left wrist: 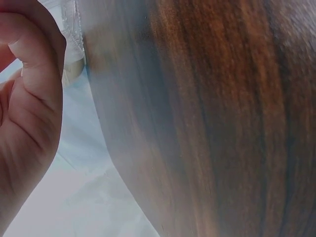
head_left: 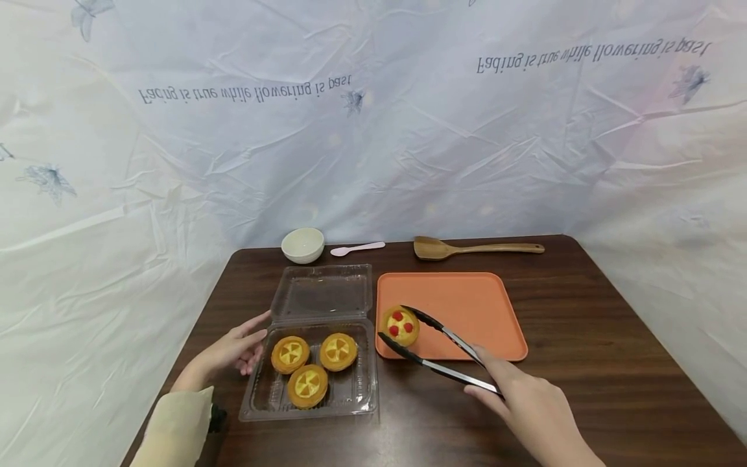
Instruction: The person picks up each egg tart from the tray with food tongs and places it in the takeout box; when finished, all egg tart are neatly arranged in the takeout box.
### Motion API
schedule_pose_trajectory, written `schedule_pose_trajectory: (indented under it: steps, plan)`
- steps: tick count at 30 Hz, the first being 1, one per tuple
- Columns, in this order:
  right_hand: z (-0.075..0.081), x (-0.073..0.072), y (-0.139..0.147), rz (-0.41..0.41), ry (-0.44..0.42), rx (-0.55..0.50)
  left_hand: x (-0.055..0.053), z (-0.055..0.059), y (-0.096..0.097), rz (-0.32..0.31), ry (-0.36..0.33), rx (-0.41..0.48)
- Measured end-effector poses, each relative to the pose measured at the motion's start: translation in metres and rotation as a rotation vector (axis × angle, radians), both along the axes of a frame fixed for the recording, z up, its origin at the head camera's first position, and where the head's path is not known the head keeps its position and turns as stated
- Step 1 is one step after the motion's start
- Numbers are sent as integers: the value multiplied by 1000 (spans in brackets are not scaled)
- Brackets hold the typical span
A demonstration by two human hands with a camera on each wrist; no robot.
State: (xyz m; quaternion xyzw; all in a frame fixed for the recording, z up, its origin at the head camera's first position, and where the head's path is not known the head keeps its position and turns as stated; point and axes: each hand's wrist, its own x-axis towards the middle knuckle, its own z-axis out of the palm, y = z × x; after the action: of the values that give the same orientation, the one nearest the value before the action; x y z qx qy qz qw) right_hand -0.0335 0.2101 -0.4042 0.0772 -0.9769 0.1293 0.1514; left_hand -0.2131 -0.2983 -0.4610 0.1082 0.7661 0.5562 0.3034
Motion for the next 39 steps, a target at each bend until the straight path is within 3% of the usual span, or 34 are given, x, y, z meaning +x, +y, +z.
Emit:
schedule_pose_trajectory:
  steps: [9, 27, 39]
  plan:
    - [-4, -3, -14, 108, 108, 10, 2, 0, 1, 6, -5, -4]
    - [-9, 1, -35, 217, 1, -21, 2, 1, 0, 0, -6, -2]
    - [-19, 1, -41, 311, 4, -35, 1, 2, 0, -2, -2, 3]
